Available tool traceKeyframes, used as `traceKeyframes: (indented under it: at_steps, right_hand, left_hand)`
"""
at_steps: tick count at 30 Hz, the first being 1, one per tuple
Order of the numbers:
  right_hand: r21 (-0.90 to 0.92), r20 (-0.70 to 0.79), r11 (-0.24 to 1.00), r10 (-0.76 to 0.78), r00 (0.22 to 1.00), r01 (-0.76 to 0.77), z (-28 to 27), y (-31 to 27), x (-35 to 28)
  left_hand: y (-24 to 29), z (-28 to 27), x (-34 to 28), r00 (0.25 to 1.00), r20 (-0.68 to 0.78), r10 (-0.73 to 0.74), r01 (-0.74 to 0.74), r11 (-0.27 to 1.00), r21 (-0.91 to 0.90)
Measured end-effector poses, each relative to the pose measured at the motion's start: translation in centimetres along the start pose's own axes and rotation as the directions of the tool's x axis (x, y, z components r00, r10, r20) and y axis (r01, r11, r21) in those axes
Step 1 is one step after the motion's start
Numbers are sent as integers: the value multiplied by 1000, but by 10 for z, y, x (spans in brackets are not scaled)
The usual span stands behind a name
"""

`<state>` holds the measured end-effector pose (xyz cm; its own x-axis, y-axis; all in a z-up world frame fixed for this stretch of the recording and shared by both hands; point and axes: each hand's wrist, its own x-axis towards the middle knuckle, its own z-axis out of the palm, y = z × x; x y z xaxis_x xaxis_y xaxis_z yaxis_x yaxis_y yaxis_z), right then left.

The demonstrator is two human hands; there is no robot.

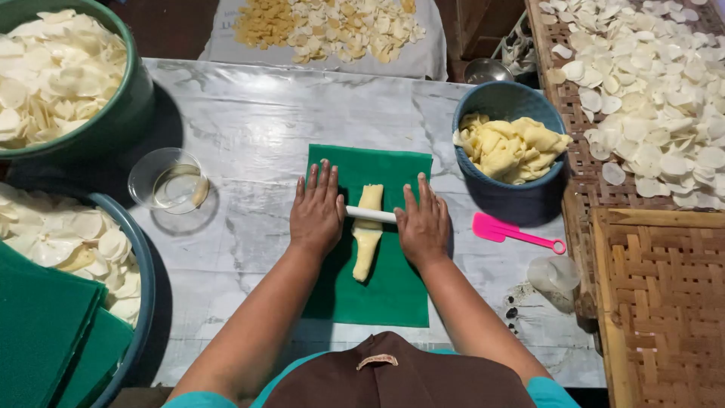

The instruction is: Flattening and rolling out dough on a mat using a rolling pin.

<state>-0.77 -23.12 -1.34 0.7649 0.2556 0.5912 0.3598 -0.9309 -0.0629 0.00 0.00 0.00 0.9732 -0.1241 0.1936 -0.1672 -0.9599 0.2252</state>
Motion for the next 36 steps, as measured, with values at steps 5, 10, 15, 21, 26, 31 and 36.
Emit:
traceKeyframes:
  at_steps: [5,10,15,21,26,31,36]
  right_hand:
    - [-28,281,993,121,952,-118,-3,-4,-5]
    - [-147,508,925,375,775,-350,4,-6,17]
    - [-63,56,997,40,998,-37,-8,-11,-30]
    - [54,190,998,-53,980,44,8,29,-10]
    - [-40,157,996,-78,985,85,-21,-7,-28]
    - [-71,236,994,99,967,-84,-4,-15,-16]
    - [-105,212,989,122,970,-101,-16,-31,-49]
  left_hand:
    - [0,21,-1,995,83,-51,49,998,27]
    - [3,22,12,964,178,-197,205,978,-26]
    - [3,4,-24,982,183,-42,42,999,4]
    - [-5,3,3,970,239,-52,51,999,13]
    - [-10,21,-24,995,101,-19,18,1000,9]
    - [-11,33,-7,997,47,-68,70,997,-25]
    - [-1,-4,-45,998,50,46,-45,999,-27]
